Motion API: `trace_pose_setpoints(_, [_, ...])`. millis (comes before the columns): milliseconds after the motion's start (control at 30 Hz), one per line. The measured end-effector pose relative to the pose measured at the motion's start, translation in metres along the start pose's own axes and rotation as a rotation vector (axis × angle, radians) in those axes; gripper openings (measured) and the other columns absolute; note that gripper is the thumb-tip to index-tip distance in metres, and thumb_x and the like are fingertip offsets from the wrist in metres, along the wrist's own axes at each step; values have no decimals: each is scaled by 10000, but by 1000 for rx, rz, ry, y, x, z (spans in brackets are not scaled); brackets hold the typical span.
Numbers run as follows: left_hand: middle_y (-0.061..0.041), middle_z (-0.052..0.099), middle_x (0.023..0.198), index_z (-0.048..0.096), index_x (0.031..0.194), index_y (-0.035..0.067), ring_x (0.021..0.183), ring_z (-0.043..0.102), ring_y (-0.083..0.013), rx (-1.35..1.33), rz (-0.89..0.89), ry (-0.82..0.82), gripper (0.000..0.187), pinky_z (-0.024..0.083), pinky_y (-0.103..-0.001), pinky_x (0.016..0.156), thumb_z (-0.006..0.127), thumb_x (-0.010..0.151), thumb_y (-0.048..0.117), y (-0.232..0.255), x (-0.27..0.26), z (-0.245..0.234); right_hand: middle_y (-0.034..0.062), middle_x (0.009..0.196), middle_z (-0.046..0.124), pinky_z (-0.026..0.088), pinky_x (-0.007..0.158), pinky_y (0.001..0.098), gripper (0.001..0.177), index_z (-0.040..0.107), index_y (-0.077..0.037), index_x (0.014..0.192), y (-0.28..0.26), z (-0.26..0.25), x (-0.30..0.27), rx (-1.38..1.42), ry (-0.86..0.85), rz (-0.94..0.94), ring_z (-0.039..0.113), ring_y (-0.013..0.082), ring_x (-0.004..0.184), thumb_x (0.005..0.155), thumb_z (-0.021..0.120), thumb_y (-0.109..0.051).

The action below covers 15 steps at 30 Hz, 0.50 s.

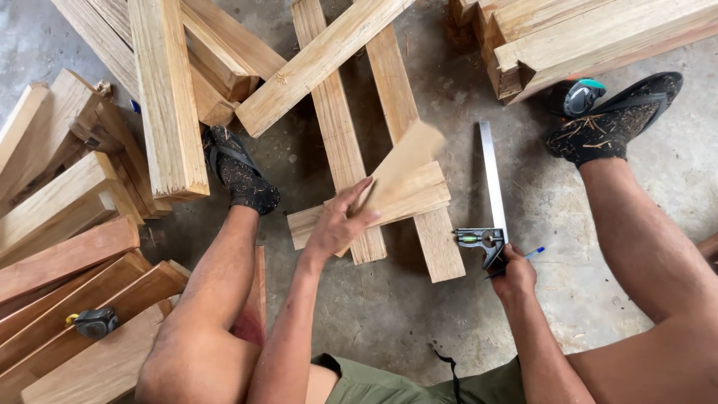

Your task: Marking measurements on wooden planks using a combination square and a pen.

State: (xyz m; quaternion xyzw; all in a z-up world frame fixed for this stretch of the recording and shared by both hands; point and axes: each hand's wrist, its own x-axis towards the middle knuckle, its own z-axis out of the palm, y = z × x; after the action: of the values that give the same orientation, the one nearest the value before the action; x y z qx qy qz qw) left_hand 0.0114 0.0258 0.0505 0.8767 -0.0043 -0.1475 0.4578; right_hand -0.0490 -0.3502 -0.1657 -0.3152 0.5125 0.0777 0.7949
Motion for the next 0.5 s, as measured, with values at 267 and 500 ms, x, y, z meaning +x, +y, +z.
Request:
trace_pose_setpoints(267, [-320,608,1318,395,1556,-48,1035,698,-366,-1638,-150,-235,921,644,-482,773,514,988,667,26,-24,13,67,1099,695,557,662,332,323,608,-22,1334,4,-16,22,-347,92,-367,676,176,881,1024,613,-114])
trace_pose_setpoints(500, [-327,611,1310,394,1563,-53,1068,693,-376,-1582,-145,-273,892,633,-487,795,530,1011,634,18,-19,13,97,1033,672,463,647,318,307,654,-4,1253,14,-31,38,-598,240,-501,590,168,832,1087,610,-259])
